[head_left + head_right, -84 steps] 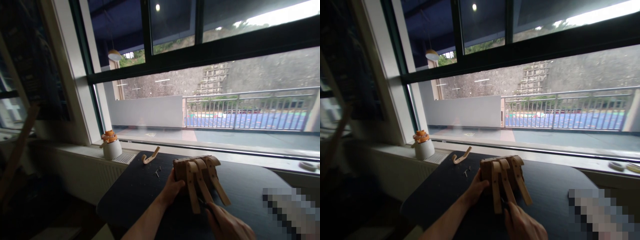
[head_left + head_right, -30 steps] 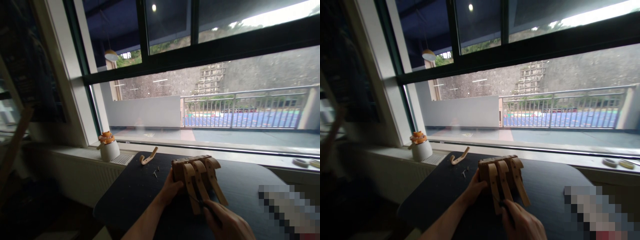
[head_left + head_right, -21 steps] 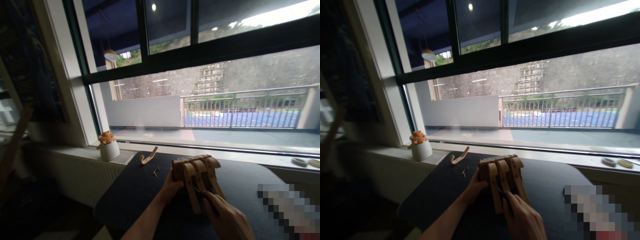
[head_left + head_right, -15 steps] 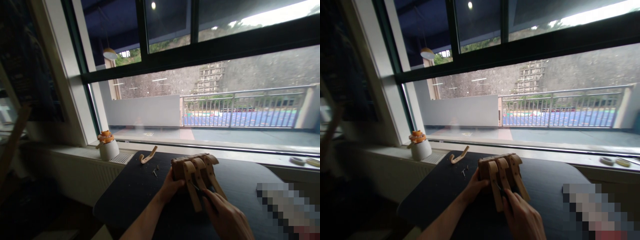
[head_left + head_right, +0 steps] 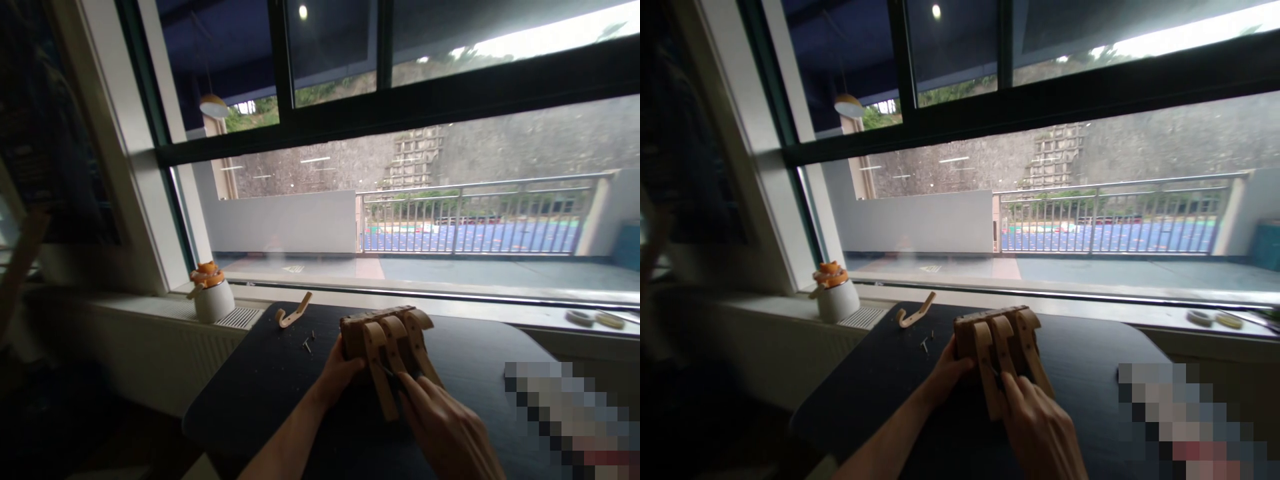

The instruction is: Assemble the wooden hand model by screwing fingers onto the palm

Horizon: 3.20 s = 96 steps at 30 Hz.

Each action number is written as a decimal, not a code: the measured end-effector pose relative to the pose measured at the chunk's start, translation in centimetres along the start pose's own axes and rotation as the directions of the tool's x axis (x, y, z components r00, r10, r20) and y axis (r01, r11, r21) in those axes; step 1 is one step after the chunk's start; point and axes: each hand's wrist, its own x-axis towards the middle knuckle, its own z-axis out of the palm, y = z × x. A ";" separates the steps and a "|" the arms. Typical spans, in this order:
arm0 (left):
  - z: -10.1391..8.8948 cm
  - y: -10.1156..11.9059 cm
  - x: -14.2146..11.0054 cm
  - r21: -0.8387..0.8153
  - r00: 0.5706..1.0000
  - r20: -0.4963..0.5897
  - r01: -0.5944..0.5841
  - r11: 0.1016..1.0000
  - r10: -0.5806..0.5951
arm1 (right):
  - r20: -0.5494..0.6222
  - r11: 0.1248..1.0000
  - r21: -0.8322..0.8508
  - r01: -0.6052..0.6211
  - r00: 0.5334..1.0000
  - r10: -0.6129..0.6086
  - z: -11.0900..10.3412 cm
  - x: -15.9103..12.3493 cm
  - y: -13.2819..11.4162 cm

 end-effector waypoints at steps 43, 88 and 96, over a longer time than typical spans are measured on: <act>0.1 0.3 0.2 0.021 0.999 -0.014 0.041 0.999 -0.041 | 0.309 0.964 0.005 -0.266 0.917 0.252 -0.1 0.8 0.2; -0.2 0.2 0.3 0.033 0.998 0.008 0.054 0.998 -0.054 | -0.011 0.995 0.010 0.100 0.995 -0.100 -0.8 -1.0 -0.6; -0.3 0.1 0.3 0.028 0.998 0.013 0.061 0.998 -0.061 | -0.021 0.986 0.047 0.160 0.987 -0.159 -1.1 -0.3 -1.4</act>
